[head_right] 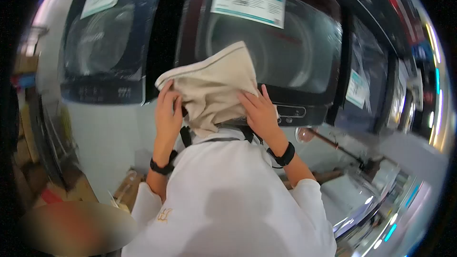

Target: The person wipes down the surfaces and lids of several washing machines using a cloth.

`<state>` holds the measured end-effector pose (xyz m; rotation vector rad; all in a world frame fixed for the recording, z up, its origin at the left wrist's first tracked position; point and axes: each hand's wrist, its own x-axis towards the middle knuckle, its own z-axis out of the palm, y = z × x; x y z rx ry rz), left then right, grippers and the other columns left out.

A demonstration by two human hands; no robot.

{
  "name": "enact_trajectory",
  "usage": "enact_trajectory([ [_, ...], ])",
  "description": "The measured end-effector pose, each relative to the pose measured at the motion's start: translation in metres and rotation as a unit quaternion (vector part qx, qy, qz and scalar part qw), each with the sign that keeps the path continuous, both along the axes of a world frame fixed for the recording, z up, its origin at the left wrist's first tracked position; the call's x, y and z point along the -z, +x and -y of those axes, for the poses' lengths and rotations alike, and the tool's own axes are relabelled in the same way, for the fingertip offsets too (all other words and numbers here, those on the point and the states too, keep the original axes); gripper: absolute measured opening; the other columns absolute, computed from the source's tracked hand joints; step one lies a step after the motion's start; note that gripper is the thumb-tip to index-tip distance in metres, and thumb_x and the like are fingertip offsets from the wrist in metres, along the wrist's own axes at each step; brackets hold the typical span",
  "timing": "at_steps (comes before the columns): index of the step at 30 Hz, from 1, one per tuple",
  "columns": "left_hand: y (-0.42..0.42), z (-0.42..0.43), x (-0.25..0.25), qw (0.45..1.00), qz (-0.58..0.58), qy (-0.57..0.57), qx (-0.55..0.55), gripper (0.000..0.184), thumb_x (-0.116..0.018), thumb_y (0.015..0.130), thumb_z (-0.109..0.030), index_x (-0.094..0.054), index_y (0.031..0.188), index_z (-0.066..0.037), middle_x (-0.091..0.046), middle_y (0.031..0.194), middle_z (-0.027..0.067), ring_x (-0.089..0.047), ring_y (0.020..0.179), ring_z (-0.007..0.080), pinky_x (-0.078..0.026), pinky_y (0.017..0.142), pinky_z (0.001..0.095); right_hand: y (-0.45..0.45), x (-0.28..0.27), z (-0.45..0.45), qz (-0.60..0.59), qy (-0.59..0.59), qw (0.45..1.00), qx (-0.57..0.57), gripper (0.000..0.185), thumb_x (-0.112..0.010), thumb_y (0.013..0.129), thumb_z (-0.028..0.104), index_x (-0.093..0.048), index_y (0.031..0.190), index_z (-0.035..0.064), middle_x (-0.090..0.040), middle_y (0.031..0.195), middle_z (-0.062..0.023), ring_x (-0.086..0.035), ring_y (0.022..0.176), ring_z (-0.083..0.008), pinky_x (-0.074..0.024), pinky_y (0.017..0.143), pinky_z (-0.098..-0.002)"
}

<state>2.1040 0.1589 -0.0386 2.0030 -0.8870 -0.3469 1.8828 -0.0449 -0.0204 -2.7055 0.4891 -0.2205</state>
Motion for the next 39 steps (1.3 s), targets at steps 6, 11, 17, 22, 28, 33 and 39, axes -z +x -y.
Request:
enact_trajectory([
  [6,-0.038,0.027,-0.017,0.979,0.102,0.071,0.161,0.05,-0.06,0.097,-0.003,-0.056,0.147,-0.004,-0.041,0.161,0.0241,-0.038,0.15,0.0462,-0.036,0.119,0.0542,-0.054,0.014,0.017,0.019,-0.039,0.993,0.108,0.054,-0.061,0.084,-0.002,-0.067,0.135,0.0125,-0.069,0.123,-0.0105,-0.062,0.126,-0.0345,-0.0337,0.121,-0.0622],
  [11,-0.063,0.082,-0.017,0.93,0.234,0.16,0.236,0.073,-0.062,0.087,-0.008,-0.045,0.158,-0.009,-0.026,0.166,0.0318,-0.024,0.153,0.0545,-0.024,0.122,0.0653,-0.07,0.024,0.046,0.069,-0.062,0.983,0.161,0.054,-0.06,0.085,0.0,-0.068,0.135,0.0152,-0.07,0.128,-0.0094,-0.061,0.129,-0.0342,-0.0315,0.122,-0.0603],
  [17,-0.082,0.121,-0.02,0.882,0.303,0.199,0.303,0.079,-0.064,0.086,-0.012,-0.041,0.161,-0.011,-0.027,0.164,0.0352,-0.024,0.15,0.0594,-0.025,0.12,0.0682,-0.091,0.02,0.042,0.068,-0.048,0.972,0.219,0.051,-0.061,0.085,0.002,-0.069,0.134,0.0167,-0.07,0.123,-0.0043,-0.054,0.141,-0.0262,-0.0295,0.125,-0.0563],
  [22,-0.121,0.153,-0.021,0.849,0.301,0.181,0.396,0.083,-0.065,0.084,-0.014,-0.041,0.163,-0.02,-0.026,0.163,0.036,-0.022,0.148,0.0643,-0.023,0.119,0.0713,-0.153,0.039,0.068,0.129,-0.084,0.947,0.28,0.048,-0.063,0.082,0.0,-0.073,0.126,0.0151,-0.071,0.125,-0.0026,-0.052,0.144,-0.025,-0.0292,0.126,-0.057],
  [28,-0.183,0.196,-0.015,0.814,0.346,0.198,0.423,0.084,-0.061,0.084,-0.015,-0.039,0.164,-0.023,-0.021,0.164,0.0369,-0.016,0.148,0.0672,-0.019,0.119,0.0737,-0.203,0.045,0.093,0.157,-0.087,0.923,0.339,0.047,-0.063,0.08,-0.002,-0.075,0.122,0.0154,-0.072,0.124,-0.001,-0.053,0.144,-0.0244,-0.0293,0.126,-0.0556],
  [33,-0.231,0.237,-0.012,0.813,0.365,0.188,0.413,0.086,-0.059,0.083,-0.015,-0.034,0.165,-0.019,-0.019,0.163,0.0401,-0.016,0.147,0.069,-0.02,0.119,0.0733,-0.238,0.056,0.115,0.205,-0.091,0.905,0.361,0.05,-0.064,0.08,-0.003,-0.073,0.126,0.0153,-0.071,0.126,-0.0025,-0.053,0.144,-0.0235,-0.0282,0.127,-0.0539],
  [39,-0.265,0.252,0.011,0.776,0.4,0.156,0.462,0.088,-0.06,0.083,-0.017,-0.029,0.165,-0.008,-0.016,0.161,0.0441,-0.017,0.142,0.0736,-0.022,0.118,0.0726,-0.248,0.072,0.097,0.232,0.023,0.894,0.384,0.051,-0.065,0.076,-0.005,-0.071,0.124,0.0111,-0.067,0.134,-0.0069,-0.059,0.134,-0.0264,-0.0327,0.126,-0.0543],
])
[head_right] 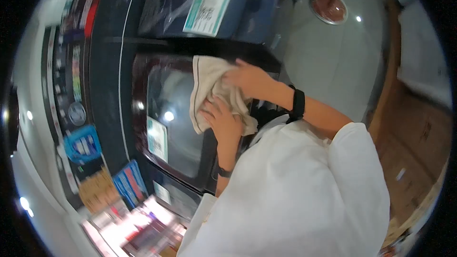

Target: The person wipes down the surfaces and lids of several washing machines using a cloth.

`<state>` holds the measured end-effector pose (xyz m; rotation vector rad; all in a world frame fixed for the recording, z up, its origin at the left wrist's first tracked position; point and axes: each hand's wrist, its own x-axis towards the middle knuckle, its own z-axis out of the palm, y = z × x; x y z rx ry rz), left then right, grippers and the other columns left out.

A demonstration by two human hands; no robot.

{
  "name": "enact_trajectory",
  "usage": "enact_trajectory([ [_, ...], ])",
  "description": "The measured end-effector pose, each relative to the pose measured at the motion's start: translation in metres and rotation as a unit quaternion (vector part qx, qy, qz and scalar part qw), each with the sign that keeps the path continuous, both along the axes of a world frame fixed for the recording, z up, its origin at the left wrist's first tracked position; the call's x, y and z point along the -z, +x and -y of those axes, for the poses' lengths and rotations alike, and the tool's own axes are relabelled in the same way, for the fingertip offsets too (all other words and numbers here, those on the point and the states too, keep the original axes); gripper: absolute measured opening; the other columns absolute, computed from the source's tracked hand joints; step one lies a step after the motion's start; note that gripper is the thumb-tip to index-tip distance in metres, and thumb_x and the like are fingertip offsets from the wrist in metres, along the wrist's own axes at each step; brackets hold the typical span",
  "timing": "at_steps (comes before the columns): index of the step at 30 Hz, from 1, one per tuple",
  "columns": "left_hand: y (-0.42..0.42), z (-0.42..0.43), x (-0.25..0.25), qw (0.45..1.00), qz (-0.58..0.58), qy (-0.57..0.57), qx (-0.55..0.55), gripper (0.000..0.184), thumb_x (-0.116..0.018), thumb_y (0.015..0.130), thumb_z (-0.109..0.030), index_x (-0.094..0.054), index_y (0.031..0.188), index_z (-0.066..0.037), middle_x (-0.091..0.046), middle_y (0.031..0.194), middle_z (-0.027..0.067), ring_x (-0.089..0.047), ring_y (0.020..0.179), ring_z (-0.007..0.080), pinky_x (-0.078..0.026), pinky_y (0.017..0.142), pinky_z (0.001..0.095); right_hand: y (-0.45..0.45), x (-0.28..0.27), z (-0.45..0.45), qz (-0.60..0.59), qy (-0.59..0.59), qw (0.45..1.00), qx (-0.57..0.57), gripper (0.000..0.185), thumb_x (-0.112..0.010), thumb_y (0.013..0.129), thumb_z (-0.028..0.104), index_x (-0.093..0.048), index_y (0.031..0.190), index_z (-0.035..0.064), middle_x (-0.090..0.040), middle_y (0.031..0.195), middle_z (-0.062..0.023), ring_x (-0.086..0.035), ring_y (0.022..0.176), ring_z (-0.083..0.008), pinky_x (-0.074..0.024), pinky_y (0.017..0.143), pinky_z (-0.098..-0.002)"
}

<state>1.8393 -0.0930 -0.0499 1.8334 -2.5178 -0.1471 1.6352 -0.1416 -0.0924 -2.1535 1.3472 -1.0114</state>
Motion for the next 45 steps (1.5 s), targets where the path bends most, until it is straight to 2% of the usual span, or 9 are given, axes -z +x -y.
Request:
enact_trajectory([
  [6,-0.054,0.028,-0.021,0.965,0.106,0.053,0.232,0.065,-0.062,0.086,-0.014,-0.046,0.147,0.001,-0.032,0.156,0.0369,-0.029,0.139,0.0666,-0.027,0.116,0.0683,-0.021,-0.002,-0.057,0.101,-0.059,0.988,0.102,0.048,-0.07,0.075,0.0,-0.07,0.124,0.0056,-0.07,0.132,-0.0072,-0.065,0.124,-0.0267,-0.036,0.124,-0.0523],
  [9,-0.09,0.054,-0.01,0.864,-0.141,0.255,0.41,0.048,-0.061,0.091,-0.009,-0.053,0.136,0.004,-0.049,0.145,0.0325,-0.046,0.136,0.0508,-0.04,0.11,0.0574,-0.049,-0.037,-0.102,0.067,-0.006,0.988,0.141,0.043,-0.067,0.078,0.002,-0.07,0.121,0.0052,-0.071,0.129,-0.0092,-0.065,0.122,-0.031,-0.0331,0.126,-0.0481],
  [13,-0.156,0.046,-0.007,0.786,-0.228,0.452,0.354,0.027,-0.064,0.093,-0.004,-0.065,0.118,0.005,-0.068,0.103,0.0251,-0.069,0.096,0.0414,-0.053,0.078,0.0448,-0.059,-0.049,-0.151,0.076,0.001,0.943,0.323,0.043,-0.067,0.076,-0.003,-0.072,0.118,0.0026,-0.073,0.124,-0.011,-0.069,0.109,-0.0336,-0.0383,0.122,-0.0545],
  [17,-0.191,0.087,0.074,0.757,-0.105,0.35,0.542,0.029,-0.059,0.102,-0.015,-0.067,0.126,0.0,-0.07,0.11,0.0203,-0.07,0.1,0.0325,-0.054,0.081,0.0417,-0.081,-0.07,-0.184,0.064,-0.047,0.905,0.418,0.038,-0.067,0.078,0.001,-0.073,0.115,0.0016,-0.073,0.124,-0.0117,-0.069,0.109,-0.0328,-0.0395,0.121,-0.0527],
  [21,-0.251,0.042,0.02,0.644,-0.335,0.669,0.161,0.031,-0.058,0.104,-0.019,-0.068,0.128,-0.002,-0.072,0.117,0.0182,-0.07,0.105,0.0303,-0.055,0.087,0.0397,-0.097,-0.081,-0.201,0.05,-0.049,0.889,0.452,0.035,-0.067,0.078,0.005,-0.074,0.112,0.0023,-0.073,0.119,-0.01,-0.068,0.107,-0.0312,-0.0491,0.109,-0.0488],
  [31,-0.353,0.006,0.015,0.677,-0.286,0.634,0.243,0.033,-0.059,0.104,-0.019,-0.066,0.131,-0.002,-0.07,0.123,0.018,-0.067,0.112,0.0304,-0.053,0.093,0.041,-0.222,-0.096,-0.216,0.086,-0.196,0.88,0.425,0.059,-0.065,0.081,0.006,-0.068,0.139,0.0202,-0.067,0.101,-0.0043,-0.066,0.093,-0.0248,-0.0548,0.078,-0.041],
  [34,-0.388,0.002,0.016,0.688,-0.275,0.623,0.25,0.033,-0.059,0.103,-0.019,-0.065,0.131,-0.002,-0.069,0.125,0.0179,-0.066,0.114,0.0304,-0.052,0.095,0.0414,-0.252,-0.101,-0.224,0.068,-0.105,0.891,0.436,0.063,-0.065,0.083,0.005,-0.065,0.143,0.0249,-0.065,0.104,-0.0021,-0.067,0.094,-0.0224,-0.0562,0.071,-0.0382],
  [37,-0.435,-0.009,0.02,0.688,-0.267,0.624,0.257,0.034,-0.059,0.103,-0.019,-0.065,0.132,-0.002,-0.068,0.126,0.0178,-0.066,0.116,0.0304,-0.051,0.097,0.0418,-0.284,-0.114,-0.235,0.087,-0.139,0.842,0.514,0.055,-0.066,0.084,0.0,-0.071,0.135,0.0202,-0.071,0.104,-0.0058,-0.069,0.09,-0.0233,-0.0553,0.062,-0.0335],
  [45,-0.612,-0.028,0.041,0.663,-0.25,0.623,0.33,0.036,-0.06,0.103,-0.02,-0.063,0.135,-0.002,-0.066,0.131,0.0176,-0.063,0.121,0.0305,-0.049,0.101,0.0429,-0.435,-0.106,-0.269,0.183,-0.059,0.719,0.668,0.046,-0.078,0.089,0.027,-0.069,0.132,0.0162,-0.073,0.108,-0.0076,-0.072,0.087,-0.0284,-0.0588,0.072,-0.0374],
])
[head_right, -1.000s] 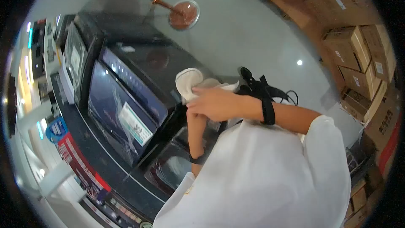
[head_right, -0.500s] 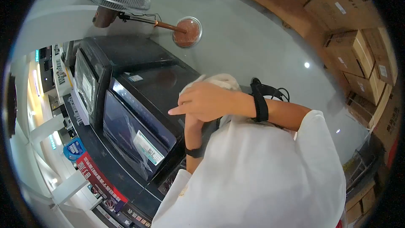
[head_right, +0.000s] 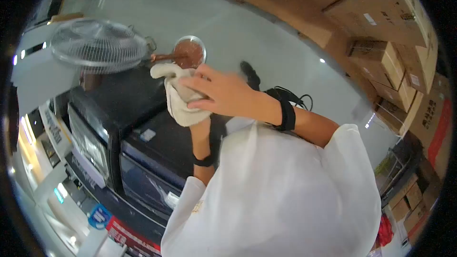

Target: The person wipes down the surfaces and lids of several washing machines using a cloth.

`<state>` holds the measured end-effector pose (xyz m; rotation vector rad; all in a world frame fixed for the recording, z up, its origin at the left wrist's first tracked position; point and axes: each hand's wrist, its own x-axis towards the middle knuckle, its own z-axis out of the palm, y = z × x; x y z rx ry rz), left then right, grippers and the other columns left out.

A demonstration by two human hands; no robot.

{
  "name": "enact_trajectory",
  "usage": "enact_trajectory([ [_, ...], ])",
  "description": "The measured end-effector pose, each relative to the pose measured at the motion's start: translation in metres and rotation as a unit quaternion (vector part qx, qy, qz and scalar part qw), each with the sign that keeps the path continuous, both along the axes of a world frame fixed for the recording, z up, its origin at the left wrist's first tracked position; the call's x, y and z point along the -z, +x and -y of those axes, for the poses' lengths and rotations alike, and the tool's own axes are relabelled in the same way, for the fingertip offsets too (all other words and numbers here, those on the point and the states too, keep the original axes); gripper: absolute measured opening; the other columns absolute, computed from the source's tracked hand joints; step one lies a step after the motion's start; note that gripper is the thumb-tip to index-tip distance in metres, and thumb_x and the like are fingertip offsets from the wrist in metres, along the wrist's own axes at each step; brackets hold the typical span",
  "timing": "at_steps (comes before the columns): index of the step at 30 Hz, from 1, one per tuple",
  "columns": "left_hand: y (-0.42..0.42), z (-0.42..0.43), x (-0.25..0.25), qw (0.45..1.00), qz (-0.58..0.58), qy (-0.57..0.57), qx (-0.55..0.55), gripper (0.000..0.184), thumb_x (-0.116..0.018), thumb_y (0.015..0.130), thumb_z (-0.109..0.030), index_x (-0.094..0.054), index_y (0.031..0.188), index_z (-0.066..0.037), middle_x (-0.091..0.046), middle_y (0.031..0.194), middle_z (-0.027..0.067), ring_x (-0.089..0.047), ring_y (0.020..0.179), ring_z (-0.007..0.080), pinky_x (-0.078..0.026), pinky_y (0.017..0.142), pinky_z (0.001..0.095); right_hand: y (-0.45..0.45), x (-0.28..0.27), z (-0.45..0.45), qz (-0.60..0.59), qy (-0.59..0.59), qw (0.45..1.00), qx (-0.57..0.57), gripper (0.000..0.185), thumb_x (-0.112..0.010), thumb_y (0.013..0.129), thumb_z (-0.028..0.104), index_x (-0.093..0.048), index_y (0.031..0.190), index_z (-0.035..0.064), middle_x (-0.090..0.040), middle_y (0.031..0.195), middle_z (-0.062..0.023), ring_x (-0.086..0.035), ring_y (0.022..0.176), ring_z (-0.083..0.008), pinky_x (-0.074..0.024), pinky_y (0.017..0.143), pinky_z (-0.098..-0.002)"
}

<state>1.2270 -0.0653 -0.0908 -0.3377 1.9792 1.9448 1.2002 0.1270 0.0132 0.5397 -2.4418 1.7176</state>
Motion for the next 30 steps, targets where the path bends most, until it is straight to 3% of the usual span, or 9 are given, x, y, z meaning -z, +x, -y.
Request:
enact_trajectory([
  [5,-0.131,-0.021,0.011,0.997,-0.05,-0.006,0.05,0.037,-0.061,0.103,-0.02,-0.062,0.136,-0.002,-0.065,0.134,0.0175,-0.062,0.124,0.0305,-0.048,0.104,0.0436,-0.11,-0.007,-0.039,0.144,0.059,0.988,-0.019,0.049,-0.079,0.089,0.036,-0.066,0.13,0.0123,-0.074,0.096,-0.0136,-0.072,0.08,-0.0341,-0.0574,0.071,-0.0406],
  [8,-0.2,-0.036,0.015,0.993,-0.069,-0.021,0.092,0.038,-0.061,0.103,-0.02,-0.061,0.137,-0.002,-0.065,0.136,0.0174,-0.061,0.126,0.0306,-0.047,0.106,0.044,-0.162,0.007,-0.055,0.095,0.073,0.991,0.059,0.044,-0.078,0.091,0.035,-0.067,0.125,0.0099,-0.073,0.089,-0.0144,-0.073,0.077,-0.0339,-0.0566,0.069,-0.0419],
  [12,-0.306,-0.067,0.028,0.974,-0.163,-0.069,0.142,0.039,-0.061,0.103,-0.02,-0.061,0.138,-0.002,-0.064,0.138,0.0173,-0.059,0.129,0.0306,-0.046,0.109,0.0445,-0.244,-0.012,-0.1,0.104,0.091,0.98,0.141,0.032,-0.078,0.09,0.02,-0.065,0.117,0.0075,-0.07,0.083,-0.0124,-0.07,0.069,-0.0271,-0.0554,0.065,-0.0384],
  [14,-0.362,-0.086,0.026,0.937,-0.269,-0.154,0.164,0.04,-0.062,0.103,-0.02,-0.06,0.139,-0.002,-0.063,0.14,0.0173,-0.059,0.13,0.0306,-0.046,0.11,0.0447,-0.285,-0.033,-0.127,0.127,0.064,0.971,0.192,0.032,-0.078,0.087,0.012,-0.063,0.115,0.0059,-0.068,0.083,-0.0115,-0.067,0.064,-0.0249,-0.0539,0.063,-0.0363],
  [18,-0.455,-0.129,-0.016,0.837,-0.392,-0.313,0.219,0.043,-0.07,0.095,-0.011,-0.064,0.137,-0.002,-0.066,0.135,0.0198,-0.062,0.127,0.0358,-0.049,0.108,0.0458,-0.367,-0.064,-0.183,-0.056,0.014,0.958,0.28,0.035,-0.077,0.086,0.014,-0.061,0.116,0.007,-0.067,0.079,-0.0107,-0.067,0.064,-0.0291,-0.0509,0.058,-0.0364],
  [23,-0.599,-0.226,-0.088,0.751,-0.516,-0.392,0.128,0.056,-0.066,0.093,-0.009,-0.057,0.147,-0.003,-0.047,0.156,0.0246,-0.046,0.142,0.0459,-0.037,0.119,0.0526,-0.497,-0.062,-0.241,-0.173,0.039,0.897,0.406,0.045,-0.074,0.085,0.012,-0.061,0.127,0.0052,-0.067,0.11,-0.0152,-0.067,0.098,-0.0329,-0.0516,0.085,-0.0363],
  [25,-0.657,-0.276,-0.098,0.794,-0.524,-0.282,0.122,0.06,-0.063,0.091,-0.008,-0.055,0.15,-0.007,-0.04,0.16,0.0269,-0.04,0.144,0.0522,-0.035,0.118,0.0595,-0.558,-0.034,-0.262,-0.145,0.02,0.889,0.433,0.047,-0.073,0.087,0.014,-0.061,0.131,0.005,-0.063,0.133,-0.0176,-0.062,0.123,-0.037,-0.0478,0.105,-0.0437],
  [28,-0.729,-0.316,-0.064,0.766,-0.514,-0.345,0.174,0.063,-0.063,0.092,-0.01,-0.051,0.154,-0.011,-0.042,0.16,0.0251,-0.042,0.144,0.0497,-0.034,0.119,0.0579,-0.624,0.047,-0.295,-0.07,0.322,0.856,0.399,0.046,-0.07,0.092,0.019,-0.061,0.135,0.0058,-0.061,0.143,-0.0172,-0.056,0.135,-0.0396,-0.0416,0.113,-0.0566],
  [30,-0.749,-0.327,-0.056,0.768,-0.51,-0.334,0.2,0.064,-0.063,0.092,-0.011,-0.051,0.155,-0.014,-0.041,0.16,0.025,-0.04,0.146,0.0495,-0.033,0.119,0.0587,-0.629,0.072,-0.305,-0.036,0.366,0.851,0.374,0.046,-0.069,0.095,0.023,-0.061,0.137,0.0069,-0.057,0.15,-0.0154,-0.052,0.139,-0.0405,-0.0388,0.114,-0.0624],
])
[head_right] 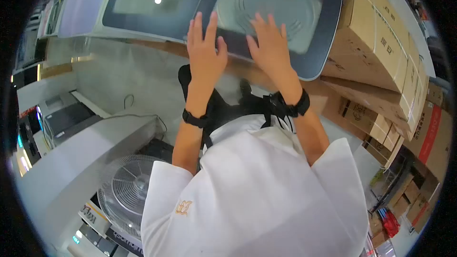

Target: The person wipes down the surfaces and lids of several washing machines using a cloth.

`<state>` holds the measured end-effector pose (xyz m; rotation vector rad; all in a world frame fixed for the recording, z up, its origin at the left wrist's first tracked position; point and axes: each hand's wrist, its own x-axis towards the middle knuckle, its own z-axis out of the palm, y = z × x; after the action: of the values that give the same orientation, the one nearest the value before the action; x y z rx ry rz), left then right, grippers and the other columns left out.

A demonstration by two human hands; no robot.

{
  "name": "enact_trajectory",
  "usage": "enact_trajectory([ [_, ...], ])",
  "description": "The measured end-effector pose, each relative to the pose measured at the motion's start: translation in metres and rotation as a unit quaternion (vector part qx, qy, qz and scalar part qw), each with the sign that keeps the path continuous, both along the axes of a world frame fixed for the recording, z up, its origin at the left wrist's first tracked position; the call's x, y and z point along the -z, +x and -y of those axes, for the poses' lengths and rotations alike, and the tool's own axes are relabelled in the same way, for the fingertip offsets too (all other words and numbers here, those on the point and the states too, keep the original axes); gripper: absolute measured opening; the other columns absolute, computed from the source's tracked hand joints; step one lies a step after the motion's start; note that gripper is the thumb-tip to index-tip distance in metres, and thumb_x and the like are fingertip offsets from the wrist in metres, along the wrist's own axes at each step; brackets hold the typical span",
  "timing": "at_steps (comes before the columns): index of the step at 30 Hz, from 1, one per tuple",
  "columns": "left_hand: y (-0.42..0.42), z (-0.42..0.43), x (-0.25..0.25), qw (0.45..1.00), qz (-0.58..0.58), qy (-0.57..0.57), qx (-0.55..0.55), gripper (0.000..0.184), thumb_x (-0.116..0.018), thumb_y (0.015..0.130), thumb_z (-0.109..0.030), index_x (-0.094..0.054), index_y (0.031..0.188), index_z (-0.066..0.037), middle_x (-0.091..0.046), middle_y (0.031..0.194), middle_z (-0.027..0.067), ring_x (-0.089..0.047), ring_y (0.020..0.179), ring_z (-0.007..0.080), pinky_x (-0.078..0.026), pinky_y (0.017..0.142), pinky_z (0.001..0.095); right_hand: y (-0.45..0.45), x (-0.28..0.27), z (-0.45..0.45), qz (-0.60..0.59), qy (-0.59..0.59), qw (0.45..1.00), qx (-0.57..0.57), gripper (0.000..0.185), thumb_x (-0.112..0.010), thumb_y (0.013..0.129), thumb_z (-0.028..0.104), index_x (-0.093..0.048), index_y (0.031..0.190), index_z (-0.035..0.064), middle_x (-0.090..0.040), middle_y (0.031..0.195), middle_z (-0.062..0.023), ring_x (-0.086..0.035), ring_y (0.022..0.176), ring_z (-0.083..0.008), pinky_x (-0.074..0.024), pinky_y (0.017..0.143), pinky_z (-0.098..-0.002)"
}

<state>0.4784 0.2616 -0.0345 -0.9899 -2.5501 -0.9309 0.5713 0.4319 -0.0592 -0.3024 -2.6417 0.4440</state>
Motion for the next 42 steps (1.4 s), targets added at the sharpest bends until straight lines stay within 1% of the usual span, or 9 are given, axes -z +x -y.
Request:
enact_trajectory([
  [6,-0.061,-0.018,0.023,0.986,0.019,-0.134,0.098,0.069,-0.065,0.094,-0.026,-0.046,0.16,-0.017,-0.036,0.166,0.0219,-0.031,0.153,0.0486,-0.023,0.122,0.0669,-0.062,-0.088,-0.105,-0.043,-0.126,0.991,0.006,0.051,-0.07,0.097,0.033,-0.06,0.138,0.006,-0.056,0.149,-0.0192,-0.054,0.137,-0.0407,-0.0453,0.109,-0.0567],
  [8,-0.074,-0.022,0.019,0.984,-0.002,-0.138,0.113,0.071,-0.065,0.093,-0.028,-0.045,0.16,-0.016,-0.036,0.166,0.0216,-0.03,0.153,0.0478,-0.023,0.122,0.0668,-0.153,-0.097,-0.197,-0.103,0.176,0.973,0.11,0.043,-0.068,0.096,0.026,-0.062,0.131,0.0031,-0.061,0.138,-0.0192,-0.058,0.129,-0.04,-0.0501,0.103,-0.0493],
  [13,-0.075,-0.02,0.018,0.98,0.006,-0.16,0.115,0.073,-0.068,0.09,-0.03,-0.047,0.159,-0.016,-0.036,0.167,0.0209,-0.03,0.154,0.046,-0.023,0.122,0.0657,-0.203,-0.05,-0.208,0.139,0.171,0.962,0.163,0.092,-0.075,0.085,0.052,-0.041,0.158,0.0068,-0.029,0.166,-0.0257,-0.02,0.154,-0.0524,-0.0221,0.118,-0.0756],
  [17,-0.068,-0.02,0.012,0.98,0.006,-0.161,0.113,0.072,-0.069,0.089,-0.031,-0.05,0.157,-0.016,-0.037,0.166,0.0202,-0.032,0.153,0.0458,-0.023,0.122,0.065,-0.158,-0.029,-0.202,0.261,-0.045,0.963,0.055,0.071,-0.065,0.096,0.038,-0.046,0.155,0.0038,-0.035,0.163,-0.0301,-0.029,0.151,-0.0547,-0.0272,0.121,-0.0675],
  [20,-0.069,-0.021,0.017,0.981,-0.003,-0.16,0.111,0.071,-0.069,0.09,-0.031,-0.051,0.157,-0.017,-0.039,0.165,0.0199,-0.034,0.152,0.0455,-0.024,0.122,0.0649,-0.114,-0.016,-0.162,0.14,0.114,0.984,0.008,0.032,-0.064,0.092,0.017,-0.063,0.121,0.002,-0.064,0.127,-0.0178,-0.061,0.121,-0.0403,-0.0516,0.099,-0.0466],
  [22,-0.068,-0.02,0.019,0.984,-0.009,-0.14,0.109,0.07,-0.07,0.089,-0.028,-0.051,0.156,-0.017,-0.04,0.164,0.0206,-0.036,0.151,0.0453,-0.025,0.122,0.0632,-0.083,-0.025,-0.118,0.038,0.126,0.99,-0.056,0.026,-0.061,0.088,0.01,-0.062,0.113,0.0017,-0.063,0.118,-0.0179,-0.063,0.111,-0.0402,-0.0526,0.092,-0.0484],
  [29,-0.053,-0.002,0.011,0.99,0.049,-0.009,0.131,0.072,-0.069,0.079,-0.005,-0.057,0.149,-0.018,-0.041,0.163,0.0204,-0.034,0.151,0.0469,-0.027,0.123,0.0597,0.008,-0.105,-0.024,0.21,-0.306,0.912,-0.174,0.026,-0.066,0.095,0.008,-0.066,0.121,0.0013,-0.072,0.104,-0.0185,-0.068,0.098,-0.0382,-0.0539,0.084,-0.0442],
  [35,-0.023,0.055,-0.052,0.974,0.107,-0.008,0.199,0.041,-0.07,0.075,0.001,-0.077,0.115,-0.006,-0.075,0.106,0.0161,-0.072,0.1,0.0341,-0.057,0.089,0.0374,0.066,-0.146,-0.011,0.082,-0.237,0.966,-0.054,0.025,-0.072,0.091,0.012,-0.073,0.115,0.0087,-0.075,0.104,-0.0119,-0.071,0.092,-0.0359,-0.0563,0.076,-0.0417],
  [42,0.005,0.084,-0.169,0.977,0.036,0.068,0.199,0.045,-0.065,0.07,0.002,-0.076,0.113,-0.001,-0.071,0.084,0.0149,-0.064,0.068,0.0304,-0.049,0.065,0.0346,0.102,-0.21,-0.014,0.077,-0.346,0.912,-0.204,0.024,-0.07,0.089,0.006,-0.077,0.113,0.0055,-0.077,0.094,-0.0098,-0.072,0.076,-0.0295,-0.0545,0.066,-0.034],
])
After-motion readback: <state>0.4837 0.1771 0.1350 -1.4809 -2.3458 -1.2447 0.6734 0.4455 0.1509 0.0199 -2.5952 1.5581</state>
